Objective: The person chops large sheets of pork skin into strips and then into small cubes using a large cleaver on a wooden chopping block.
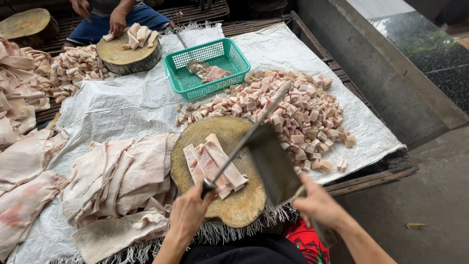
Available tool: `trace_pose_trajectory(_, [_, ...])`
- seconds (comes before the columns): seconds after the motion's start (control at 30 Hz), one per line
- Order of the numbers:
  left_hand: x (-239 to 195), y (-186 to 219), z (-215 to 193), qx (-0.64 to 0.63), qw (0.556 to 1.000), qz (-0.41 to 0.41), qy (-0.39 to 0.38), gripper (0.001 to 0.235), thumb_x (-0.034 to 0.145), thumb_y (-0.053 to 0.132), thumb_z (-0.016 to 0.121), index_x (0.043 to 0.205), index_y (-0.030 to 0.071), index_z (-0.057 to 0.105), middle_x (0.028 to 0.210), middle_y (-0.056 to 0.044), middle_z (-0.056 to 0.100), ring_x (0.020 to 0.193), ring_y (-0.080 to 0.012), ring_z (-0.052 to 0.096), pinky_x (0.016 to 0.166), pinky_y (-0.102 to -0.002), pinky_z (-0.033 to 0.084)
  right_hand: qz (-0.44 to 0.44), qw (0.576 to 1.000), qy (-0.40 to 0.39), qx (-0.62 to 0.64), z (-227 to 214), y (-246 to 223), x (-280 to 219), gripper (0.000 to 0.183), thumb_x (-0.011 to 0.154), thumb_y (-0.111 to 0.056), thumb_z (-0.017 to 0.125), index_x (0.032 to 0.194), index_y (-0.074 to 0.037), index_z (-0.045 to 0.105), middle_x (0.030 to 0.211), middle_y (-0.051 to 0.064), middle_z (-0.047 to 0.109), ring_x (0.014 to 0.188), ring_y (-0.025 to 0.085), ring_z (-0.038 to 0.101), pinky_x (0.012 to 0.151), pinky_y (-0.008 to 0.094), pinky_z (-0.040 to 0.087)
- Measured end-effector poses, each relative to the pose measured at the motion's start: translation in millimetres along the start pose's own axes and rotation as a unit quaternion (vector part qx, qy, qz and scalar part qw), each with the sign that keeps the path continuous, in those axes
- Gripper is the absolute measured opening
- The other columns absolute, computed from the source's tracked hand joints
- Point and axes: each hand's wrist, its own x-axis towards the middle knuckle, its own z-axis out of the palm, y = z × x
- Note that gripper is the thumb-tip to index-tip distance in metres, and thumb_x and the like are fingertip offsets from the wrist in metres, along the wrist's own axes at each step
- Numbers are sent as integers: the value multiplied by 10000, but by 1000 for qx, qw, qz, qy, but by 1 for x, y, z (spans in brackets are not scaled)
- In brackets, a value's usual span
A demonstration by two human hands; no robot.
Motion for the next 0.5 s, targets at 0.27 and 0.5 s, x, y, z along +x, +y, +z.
trace_pose_trajectory(0.27, [-37,0,-6,17,1000,24,-1,539,910,607,536,995,81,618,723,-57,704,510,-184,660,500,-351,574,-108,970,170,133,-40,-13,49,457,860,9,581,1285,5,415,624,65,559,433,171,538,394,312,493])
trace_pose_trajectory(0.5, [-14,5,-4,-24,998,46,29,507,915,521,535,1095,52,605,718,-88,701,497,-190,639,473,-378,545,-81,990,60,99,-17,-14,26,476,810,39,605,1244,-69,442,580,63,537,361,171,503,331,325,463])
